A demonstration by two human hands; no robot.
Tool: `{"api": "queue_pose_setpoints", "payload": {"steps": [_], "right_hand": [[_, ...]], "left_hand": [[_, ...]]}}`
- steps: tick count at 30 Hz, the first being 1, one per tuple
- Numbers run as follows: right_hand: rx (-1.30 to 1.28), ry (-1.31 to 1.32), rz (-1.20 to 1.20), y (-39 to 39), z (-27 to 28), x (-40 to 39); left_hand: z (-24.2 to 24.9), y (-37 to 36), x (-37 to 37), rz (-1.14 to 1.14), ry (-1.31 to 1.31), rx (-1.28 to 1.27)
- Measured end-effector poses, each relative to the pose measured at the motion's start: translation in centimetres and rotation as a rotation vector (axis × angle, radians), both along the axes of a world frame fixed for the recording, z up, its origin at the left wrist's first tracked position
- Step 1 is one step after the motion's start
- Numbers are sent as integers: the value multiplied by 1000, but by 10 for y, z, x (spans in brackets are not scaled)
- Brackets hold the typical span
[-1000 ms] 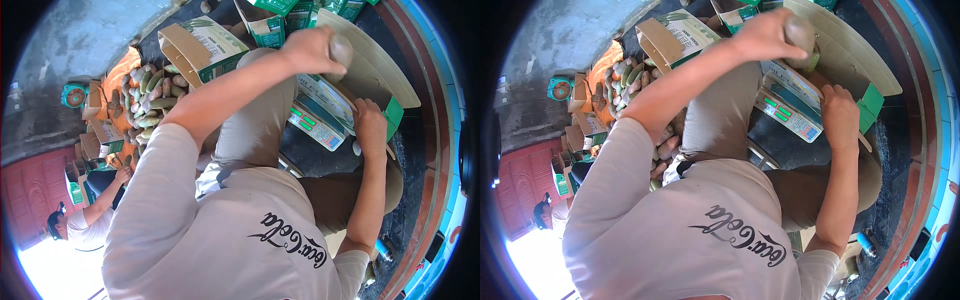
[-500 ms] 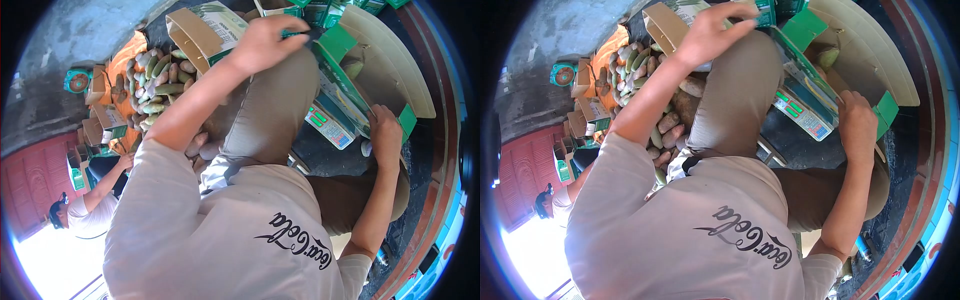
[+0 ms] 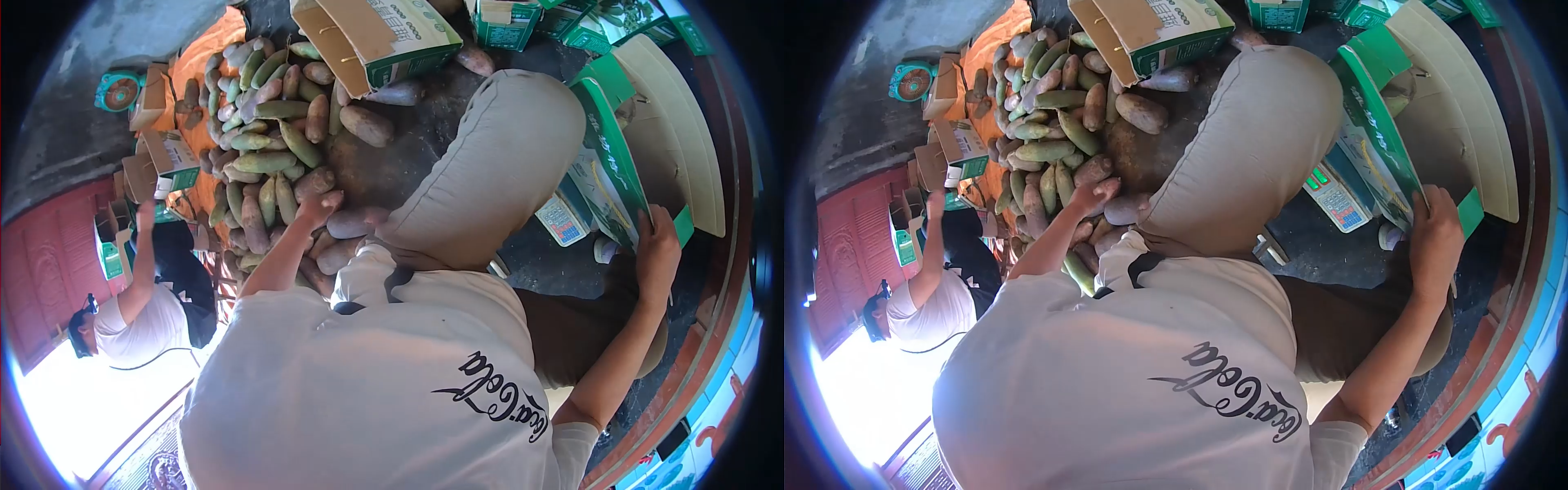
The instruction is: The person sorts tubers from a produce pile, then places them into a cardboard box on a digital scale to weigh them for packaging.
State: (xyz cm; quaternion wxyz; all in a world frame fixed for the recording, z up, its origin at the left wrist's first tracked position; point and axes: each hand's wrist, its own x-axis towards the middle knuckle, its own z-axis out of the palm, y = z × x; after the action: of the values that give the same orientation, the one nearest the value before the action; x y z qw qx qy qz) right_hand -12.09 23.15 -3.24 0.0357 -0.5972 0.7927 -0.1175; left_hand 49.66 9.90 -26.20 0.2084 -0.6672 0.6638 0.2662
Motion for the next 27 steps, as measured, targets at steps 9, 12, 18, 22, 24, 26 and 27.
{"api": "queue_pose_setpoints", "payload": {"steps": [9,12,18,22,24,26,27], "right_hand": [[-5,-52,-45,-1,-1,0],[67,-41,-76,3,-4,-9],[40,-70,-99,-2,0,-1],[66,-118,-125,-1,1,-2],[65,-133,-125,-2,1,-1],[72,-124,-120,-2,-1,-2],[73,-117,-122,-2,-2,-3]], "left_hand": [[-31,48,24,85,-138,169],[-67,58,12,-133,-123,93],[-52,47,-66,-307,-169,226],[-43,50,-61,-255,-171,243],[-26,52,-58,-249,-156,219],[-25,52,-54,-248,-197,212],[-30,50,-53,-252,-244,218]]}}
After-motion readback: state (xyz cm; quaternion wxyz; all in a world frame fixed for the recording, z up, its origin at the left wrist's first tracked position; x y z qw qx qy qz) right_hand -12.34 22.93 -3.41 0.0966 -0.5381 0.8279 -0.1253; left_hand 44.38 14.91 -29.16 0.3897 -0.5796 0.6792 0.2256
